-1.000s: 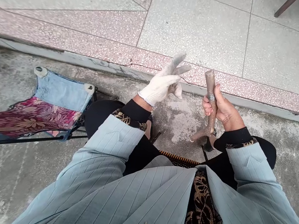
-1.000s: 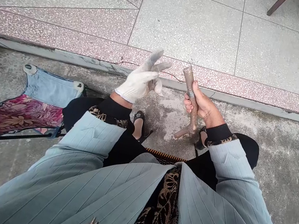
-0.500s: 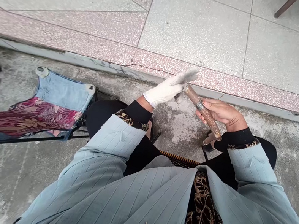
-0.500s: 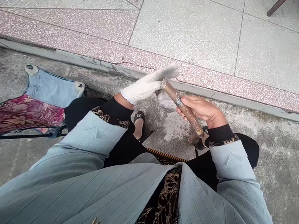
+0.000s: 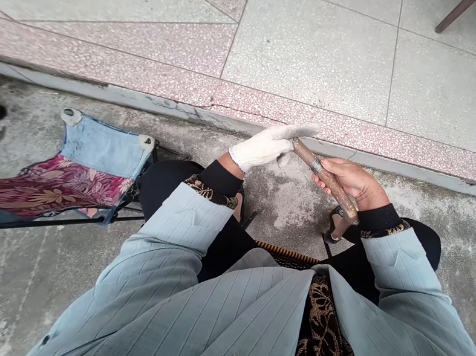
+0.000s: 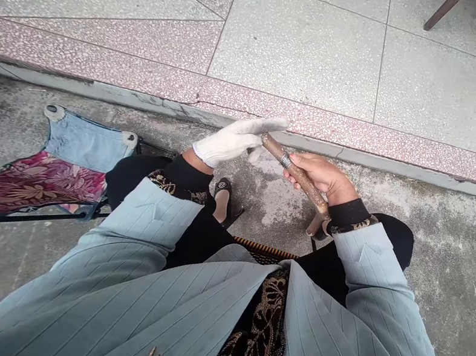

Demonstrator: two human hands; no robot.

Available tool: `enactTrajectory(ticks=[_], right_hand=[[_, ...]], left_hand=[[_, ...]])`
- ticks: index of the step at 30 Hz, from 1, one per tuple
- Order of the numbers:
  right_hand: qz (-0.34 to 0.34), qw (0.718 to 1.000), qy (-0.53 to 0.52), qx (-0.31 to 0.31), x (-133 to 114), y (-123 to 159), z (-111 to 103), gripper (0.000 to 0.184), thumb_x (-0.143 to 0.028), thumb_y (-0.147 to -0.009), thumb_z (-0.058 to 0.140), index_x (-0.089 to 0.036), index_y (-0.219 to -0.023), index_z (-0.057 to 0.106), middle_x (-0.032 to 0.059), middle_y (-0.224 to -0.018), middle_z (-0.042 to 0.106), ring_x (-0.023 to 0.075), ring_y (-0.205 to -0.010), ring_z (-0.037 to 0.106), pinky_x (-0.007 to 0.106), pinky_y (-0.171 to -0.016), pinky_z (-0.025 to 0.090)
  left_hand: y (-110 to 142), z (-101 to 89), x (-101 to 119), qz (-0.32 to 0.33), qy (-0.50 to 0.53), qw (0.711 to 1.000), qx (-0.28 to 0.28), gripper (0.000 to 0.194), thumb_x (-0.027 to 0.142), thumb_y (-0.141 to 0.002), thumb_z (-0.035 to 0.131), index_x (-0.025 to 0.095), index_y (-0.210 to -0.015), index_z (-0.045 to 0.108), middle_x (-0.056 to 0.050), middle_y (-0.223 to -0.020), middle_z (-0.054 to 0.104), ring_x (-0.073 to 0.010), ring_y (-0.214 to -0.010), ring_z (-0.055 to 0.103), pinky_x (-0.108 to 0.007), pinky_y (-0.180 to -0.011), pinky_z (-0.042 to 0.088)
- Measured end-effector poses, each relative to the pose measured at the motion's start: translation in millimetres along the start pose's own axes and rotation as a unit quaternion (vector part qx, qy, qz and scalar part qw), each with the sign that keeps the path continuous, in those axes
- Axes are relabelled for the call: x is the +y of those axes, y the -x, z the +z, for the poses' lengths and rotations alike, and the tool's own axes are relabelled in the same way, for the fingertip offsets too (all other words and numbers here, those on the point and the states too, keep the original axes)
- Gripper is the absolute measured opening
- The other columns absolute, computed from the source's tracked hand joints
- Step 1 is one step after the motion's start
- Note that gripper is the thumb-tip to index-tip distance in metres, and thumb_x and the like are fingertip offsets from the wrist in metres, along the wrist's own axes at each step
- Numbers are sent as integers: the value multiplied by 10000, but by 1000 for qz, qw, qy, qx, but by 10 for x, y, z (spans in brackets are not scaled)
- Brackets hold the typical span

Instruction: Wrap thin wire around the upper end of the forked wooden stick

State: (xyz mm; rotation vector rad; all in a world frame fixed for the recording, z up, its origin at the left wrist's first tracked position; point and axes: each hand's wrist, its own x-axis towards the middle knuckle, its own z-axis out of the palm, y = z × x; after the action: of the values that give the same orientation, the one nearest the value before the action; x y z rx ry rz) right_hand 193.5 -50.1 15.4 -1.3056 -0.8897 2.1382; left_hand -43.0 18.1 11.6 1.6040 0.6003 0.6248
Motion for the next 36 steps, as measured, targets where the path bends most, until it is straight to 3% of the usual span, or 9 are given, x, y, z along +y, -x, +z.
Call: enactTrajectory(ticks=[7,11,15,19,23,29,36], right_hand=[[-19,997,-65,42,78,-131,62,228,-374,-944,613,-151,-894,612,62,-700,668,136,-540,571,238,-465,448],[-17,990,-119,74,86,-218,115,164,-255,-967,515,-151,-867,594,55,-691,651,136,-569,570,236,-496,452],[-19,980,-190,55,49,-250,124,165,-204,-928,446,-157,-900,601,61,-733,662,165,-662,615,288,-634,539],[-9,974,-223,45,0,-222,132,167,-149,-828,431,-158,-884,588,68,-700,649,190,-681,628,334,-693,563],[-5,971,-234,54,-10,-214,164,138,-153,-757,462,-178,-845,566,72,-691,645,228,-761,658,379,-739,581],[-19,963,-260,63,18,-223,184,127,-156,-709,477,-196,-817,531,67,-693,651,254,-826,673,419,-771,600],[-3,973,-218,74,23,-200,158,337,-38,-637,448,-180,-899,607,32,-723,675,204,-799,671,316,-726,575]], left_hand=[[-10,129,-5,10,-138,990,-22,659,100,-784,453,193,-1429,551,-70,-1255,699,-187,-913,717,-345,-853,598],[-35,334,-107,81,-173,981,-39,650,62,-777,429,161,-1406,563,-101,-1411,610,-229,-1208,635,-425,-1079,501],[-49,410,-193,150,-222,963,-18,671,40,-816,425,193,-1465,498,-100,-1489,539,-217,-1392,493,-438,-1161,417],[-18,339,-124,158,-336,927,-58,714,47,-845,472,267,-1522,428,-67,-1578,434,-219,-1389,495,-364,-1067,492],[30,330,-51,109,-478,867,-93,719,132,-878,526,338,-1549,374,-42,-1631,346,-215,-1167,647,-282,-823,550],[17,377,-207,164,-564,805,-83,584,199,-928,494,320,-1497,443,-56,-1589,414,-189,-932,681,-307,-681,499],[25,377,-240,176,-604,773,-80,466,227,-957,444,281,-1415,505,-59,-1485,509,-168,-855,662,-310,-622,475]])
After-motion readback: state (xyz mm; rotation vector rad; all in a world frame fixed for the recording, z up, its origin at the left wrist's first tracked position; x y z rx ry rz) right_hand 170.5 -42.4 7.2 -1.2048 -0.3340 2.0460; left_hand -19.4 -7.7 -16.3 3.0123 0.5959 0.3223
